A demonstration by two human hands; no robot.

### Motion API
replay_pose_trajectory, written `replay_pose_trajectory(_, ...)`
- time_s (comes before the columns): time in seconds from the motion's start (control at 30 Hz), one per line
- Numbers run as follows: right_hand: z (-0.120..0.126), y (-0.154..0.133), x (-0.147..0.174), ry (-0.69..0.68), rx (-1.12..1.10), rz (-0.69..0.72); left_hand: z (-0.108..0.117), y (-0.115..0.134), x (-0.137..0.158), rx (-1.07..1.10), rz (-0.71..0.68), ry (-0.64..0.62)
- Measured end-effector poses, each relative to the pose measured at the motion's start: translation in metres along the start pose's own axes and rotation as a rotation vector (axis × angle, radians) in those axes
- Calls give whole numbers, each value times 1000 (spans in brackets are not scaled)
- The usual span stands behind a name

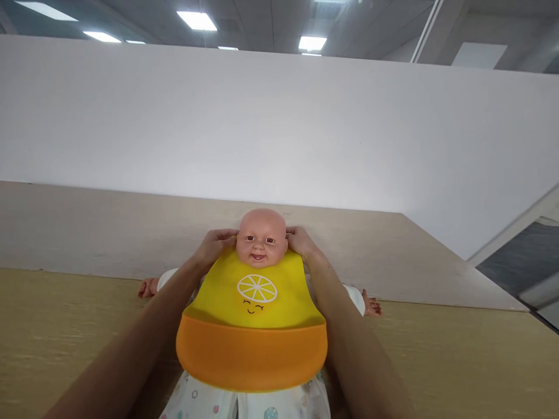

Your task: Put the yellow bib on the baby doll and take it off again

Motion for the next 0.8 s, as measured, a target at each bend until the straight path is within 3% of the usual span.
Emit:
replay_pose_trajectory(0.2,-12,-9,8,-158,-90,-1,7,-1,-8,16,-16,53)
replay_pose_trajectory(0.4,-3,-12,1,-63,112,72,7,0,-20,-117,-71,54)
replay_pose_trajectory(0.6,2,-10,-1,-1,75,76,4,-3,-14,-113,11,18)
replay_pose_trajectory(0.8,14,5,-6,156,83,43,8,-6,-16,-119,44,75)
Point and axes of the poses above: each hand's wrist, its own x-axis away from the middle knuckle, its own z-axis out of the back of the hand, y = z × x, the point moved 10 cm from there along -x, towards the middle knuckle, and after that the axes turned 7 degrees about z, right-handed, at the moved point
